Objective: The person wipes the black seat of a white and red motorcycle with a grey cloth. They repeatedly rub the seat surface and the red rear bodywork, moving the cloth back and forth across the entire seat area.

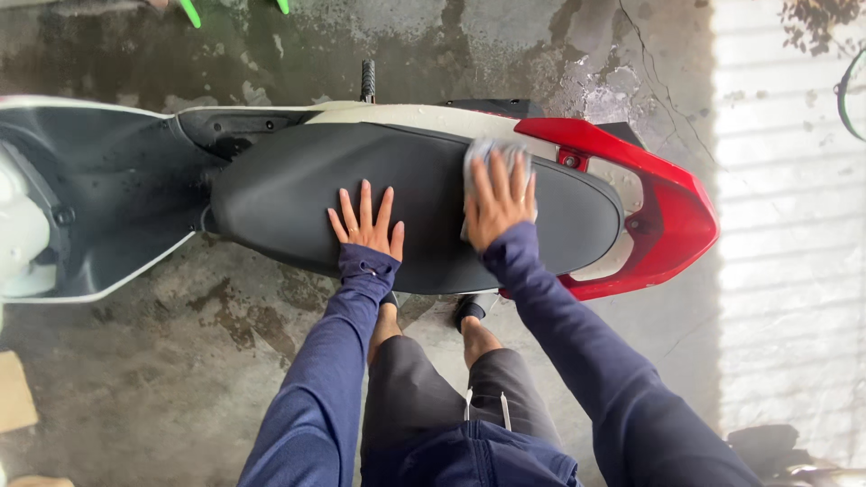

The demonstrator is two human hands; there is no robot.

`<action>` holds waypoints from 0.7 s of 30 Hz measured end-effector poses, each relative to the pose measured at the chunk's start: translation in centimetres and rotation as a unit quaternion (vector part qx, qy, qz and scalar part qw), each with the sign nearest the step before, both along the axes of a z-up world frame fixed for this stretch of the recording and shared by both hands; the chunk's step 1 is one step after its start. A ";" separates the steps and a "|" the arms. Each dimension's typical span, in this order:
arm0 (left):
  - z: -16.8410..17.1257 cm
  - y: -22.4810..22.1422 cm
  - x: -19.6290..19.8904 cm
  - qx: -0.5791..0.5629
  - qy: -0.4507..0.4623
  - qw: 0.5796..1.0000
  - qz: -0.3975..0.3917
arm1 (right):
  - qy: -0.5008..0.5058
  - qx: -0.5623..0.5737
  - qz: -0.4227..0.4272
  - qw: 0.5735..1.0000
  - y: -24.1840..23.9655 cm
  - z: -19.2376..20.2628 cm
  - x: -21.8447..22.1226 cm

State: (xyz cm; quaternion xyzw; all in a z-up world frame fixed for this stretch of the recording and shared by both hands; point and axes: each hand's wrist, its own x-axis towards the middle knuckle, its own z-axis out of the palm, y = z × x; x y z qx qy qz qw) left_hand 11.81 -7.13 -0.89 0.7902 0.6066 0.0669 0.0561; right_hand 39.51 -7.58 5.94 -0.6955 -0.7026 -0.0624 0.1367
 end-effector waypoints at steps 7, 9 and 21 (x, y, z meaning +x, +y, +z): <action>-0.8 0.0 -0.2 -0.010 -0.004 1.000 -0.019 | -0.024 0.013 -0.042 0.999 2.1 -0.8 3.4; -0.9 -0.1 -0.4 -0.010 0.006 1.000 -0.024 | -0.032 0.020 -0.074 0.997 0.7 0.2 1.2; -2.1 0.2 -1.9 -0.006 -0.018 0.994 -0.112 | -0.036 -0.027 -0.055 0.997 -4.3 -0.4 0.0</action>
